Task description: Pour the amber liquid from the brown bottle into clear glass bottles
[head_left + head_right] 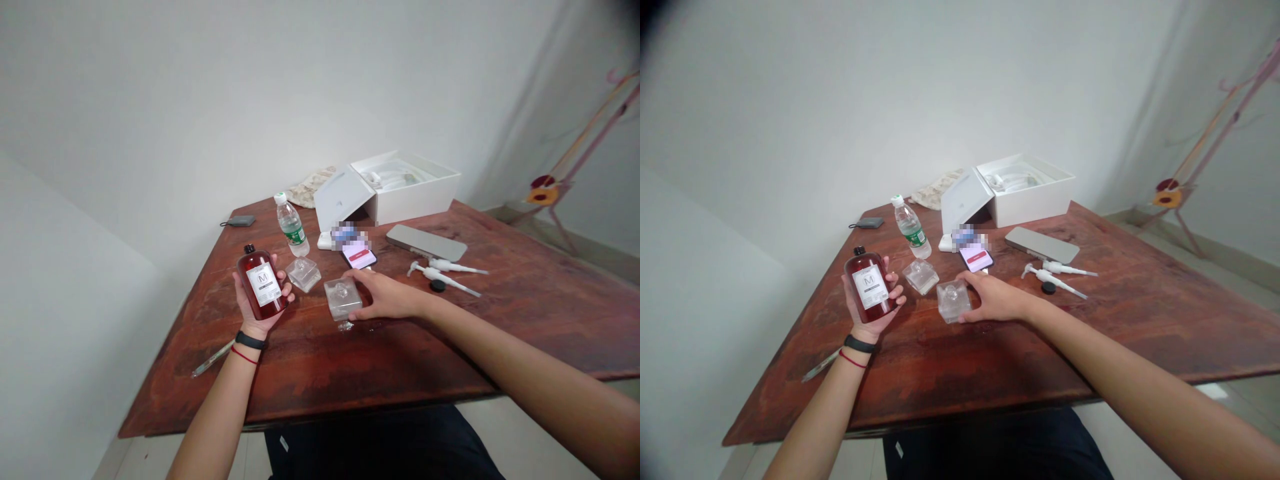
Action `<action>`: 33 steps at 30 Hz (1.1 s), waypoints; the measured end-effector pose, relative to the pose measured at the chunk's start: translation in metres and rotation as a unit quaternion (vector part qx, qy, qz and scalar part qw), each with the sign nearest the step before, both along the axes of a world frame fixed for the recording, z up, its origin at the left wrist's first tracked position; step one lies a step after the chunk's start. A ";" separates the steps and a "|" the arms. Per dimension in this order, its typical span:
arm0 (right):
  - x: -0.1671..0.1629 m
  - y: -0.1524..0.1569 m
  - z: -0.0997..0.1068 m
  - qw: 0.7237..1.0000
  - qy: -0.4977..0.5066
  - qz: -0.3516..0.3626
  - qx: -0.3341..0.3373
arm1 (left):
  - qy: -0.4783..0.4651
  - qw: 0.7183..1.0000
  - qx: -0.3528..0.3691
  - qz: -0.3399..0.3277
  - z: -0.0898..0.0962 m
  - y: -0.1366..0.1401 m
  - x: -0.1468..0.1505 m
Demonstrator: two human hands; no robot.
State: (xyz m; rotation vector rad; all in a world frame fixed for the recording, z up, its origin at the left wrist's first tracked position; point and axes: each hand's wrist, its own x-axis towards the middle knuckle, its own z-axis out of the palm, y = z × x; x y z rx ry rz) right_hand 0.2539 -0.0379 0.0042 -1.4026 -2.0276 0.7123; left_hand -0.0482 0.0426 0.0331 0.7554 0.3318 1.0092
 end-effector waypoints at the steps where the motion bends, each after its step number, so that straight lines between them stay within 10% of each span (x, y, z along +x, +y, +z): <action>1: 0.000 0.000 -0.001 1.000 0.000 0.001 0.000 | 0.001 1.000 -0.001 0.000 0.000 0.000 0.000; 33: -0.002 -0.004 0.009 0.997 -0.074 0.002 -0.011 | -0.008 0.999 -0.002 -0.050 -0.005 0.005 -0.002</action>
